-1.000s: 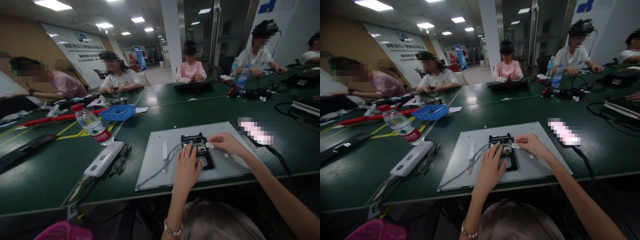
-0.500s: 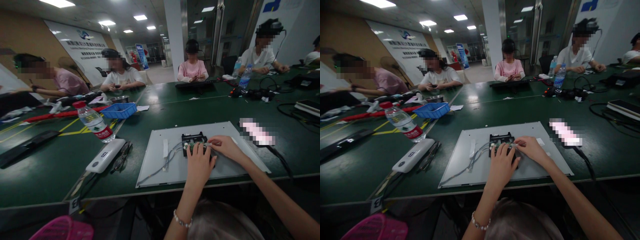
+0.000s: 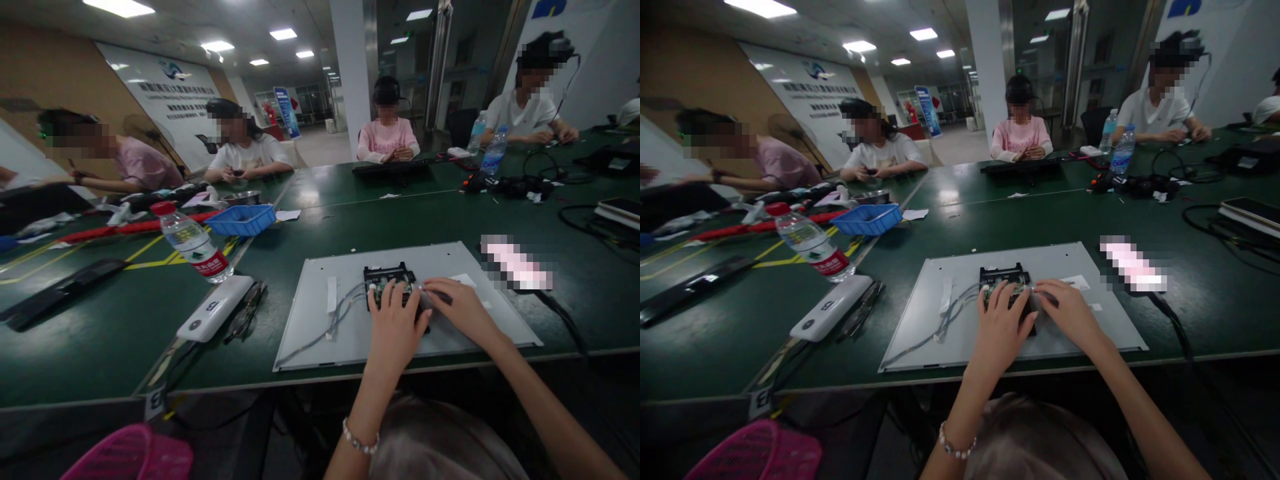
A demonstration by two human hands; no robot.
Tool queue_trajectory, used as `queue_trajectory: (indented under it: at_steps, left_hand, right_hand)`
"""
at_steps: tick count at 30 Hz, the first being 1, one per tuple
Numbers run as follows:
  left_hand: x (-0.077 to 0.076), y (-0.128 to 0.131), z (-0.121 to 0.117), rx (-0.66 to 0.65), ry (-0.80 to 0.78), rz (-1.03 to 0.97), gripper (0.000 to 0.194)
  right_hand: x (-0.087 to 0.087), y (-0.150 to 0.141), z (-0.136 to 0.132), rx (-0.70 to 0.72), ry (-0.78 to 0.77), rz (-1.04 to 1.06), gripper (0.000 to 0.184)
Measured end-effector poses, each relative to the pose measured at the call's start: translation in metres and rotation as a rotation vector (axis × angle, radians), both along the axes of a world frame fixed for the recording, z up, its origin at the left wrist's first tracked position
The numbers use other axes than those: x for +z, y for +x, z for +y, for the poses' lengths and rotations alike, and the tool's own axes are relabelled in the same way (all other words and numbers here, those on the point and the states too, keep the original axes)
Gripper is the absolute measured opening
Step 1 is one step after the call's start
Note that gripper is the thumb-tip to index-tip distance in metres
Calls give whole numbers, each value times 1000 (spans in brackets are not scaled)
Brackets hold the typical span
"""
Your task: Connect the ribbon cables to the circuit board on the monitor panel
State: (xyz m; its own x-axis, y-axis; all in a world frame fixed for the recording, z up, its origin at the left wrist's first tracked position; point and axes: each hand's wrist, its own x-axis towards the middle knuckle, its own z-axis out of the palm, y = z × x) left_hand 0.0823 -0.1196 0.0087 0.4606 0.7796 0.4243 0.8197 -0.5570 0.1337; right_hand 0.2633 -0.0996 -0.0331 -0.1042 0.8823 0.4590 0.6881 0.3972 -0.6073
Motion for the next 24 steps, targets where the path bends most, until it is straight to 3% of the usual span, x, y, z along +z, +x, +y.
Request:
queue_trajectory:
  at_steps: [3,6,9,11,14,17,24]
  left_hand:
    - [13,-26,14,63,-45,-70,30]
    - [20,-70,44,203,-78,-141,31]
    - [18,-113,78,291,-193,-145,40]
    - [13,-131,96,245,-301,-113,43]
    - [8,-139,111,199,-372,-69,38]
    - [13,-134,112,195,-340,-81,28]
    - [45,-134,97,126,-383,-508,28]
  right_hand:
    - [3,2,-3,-40,24,35,22]
    - [5,3,-5,-69,39,49,23]
    - [5,2,-6,-67,38,47,23]
    - [5,2,-6,-57,29,44,23]
    - [5,2,-6,-48,24,44,24]
    - [4,2,-7,-52,24,38,24]
    - [10,1,-7,-59,68,44,24]
